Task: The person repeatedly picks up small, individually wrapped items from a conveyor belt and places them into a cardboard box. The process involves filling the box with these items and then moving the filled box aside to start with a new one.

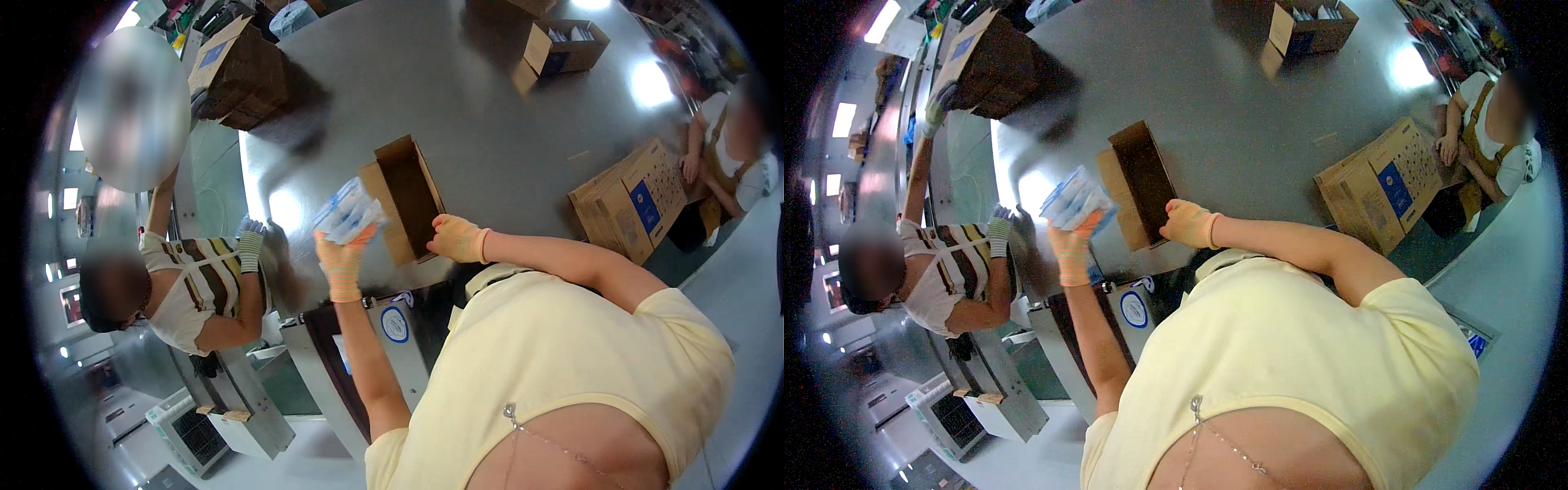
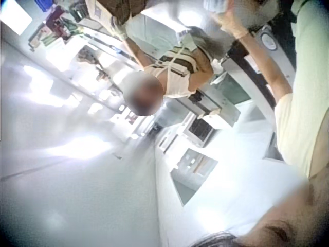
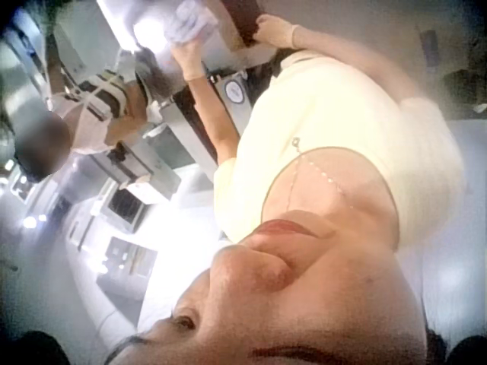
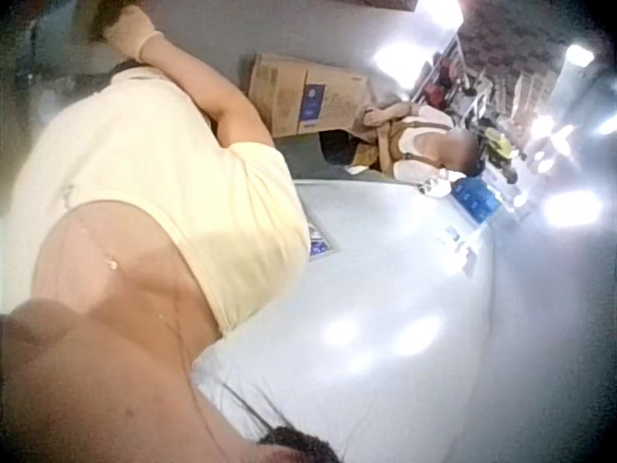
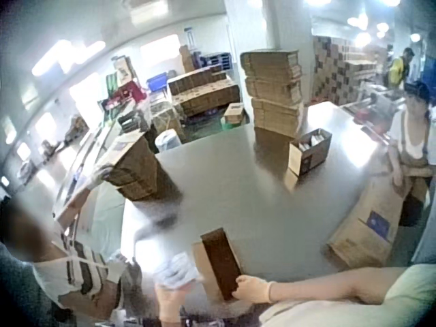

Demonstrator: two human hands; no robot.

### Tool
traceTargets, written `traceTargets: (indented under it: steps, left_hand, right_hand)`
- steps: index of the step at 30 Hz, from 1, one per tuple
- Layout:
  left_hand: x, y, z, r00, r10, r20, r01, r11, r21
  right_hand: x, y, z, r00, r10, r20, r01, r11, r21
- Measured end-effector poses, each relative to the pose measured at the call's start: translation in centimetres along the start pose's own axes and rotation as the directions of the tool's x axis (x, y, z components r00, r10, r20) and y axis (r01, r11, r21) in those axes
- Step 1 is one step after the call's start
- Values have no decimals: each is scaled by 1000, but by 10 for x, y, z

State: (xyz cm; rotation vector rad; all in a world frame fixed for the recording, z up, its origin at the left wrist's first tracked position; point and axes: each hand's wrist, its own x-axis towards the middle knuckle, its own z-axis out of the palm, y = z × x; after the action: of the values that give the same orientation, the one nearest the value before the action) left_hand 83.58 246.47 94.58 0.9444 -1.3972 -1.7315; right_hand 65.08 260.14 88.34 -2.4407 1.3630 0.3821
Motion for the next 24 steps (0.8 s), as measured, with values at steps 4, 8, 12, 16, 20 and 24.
traceTargets:
  steps: [4, 8, 12, 16, 20, 24]
  left_hand:
    - [-12, -28, 59, 985, -94, 147, 159, 827, -540]
    - [-22, -107, 45, 976, 208, 66, -177, 578, 797]
    - [-23, -124, 51, 987, 149, -58, -94, 832, 547]
    - [-25, -125, 66, 995, -18, -100, 29, 994, 105]
    - [-27, -141, 77, 987, -110, -118, 103, 993, -61]
    - [-35, -185, 43, 973, 190, 129, -214, 544, 812]
  right_hand:
    - [2, -1, 17, 988, 28, -149, -19, 998, 62]
    - [-2, -9, 21, 984, -31, -176, 55, 989, 134]
    - [-8, -11, 24, 970, 0, -244, 30, 992, 119]
    - [-19, -6, 26, 967, -90, -238, 105, 993, 50]
    - [-30, -8, 34, 893, -37, -448, 87, 992, 91]
    - [-26, -16, 23, 954, -149, -259, 127, 987, -97]
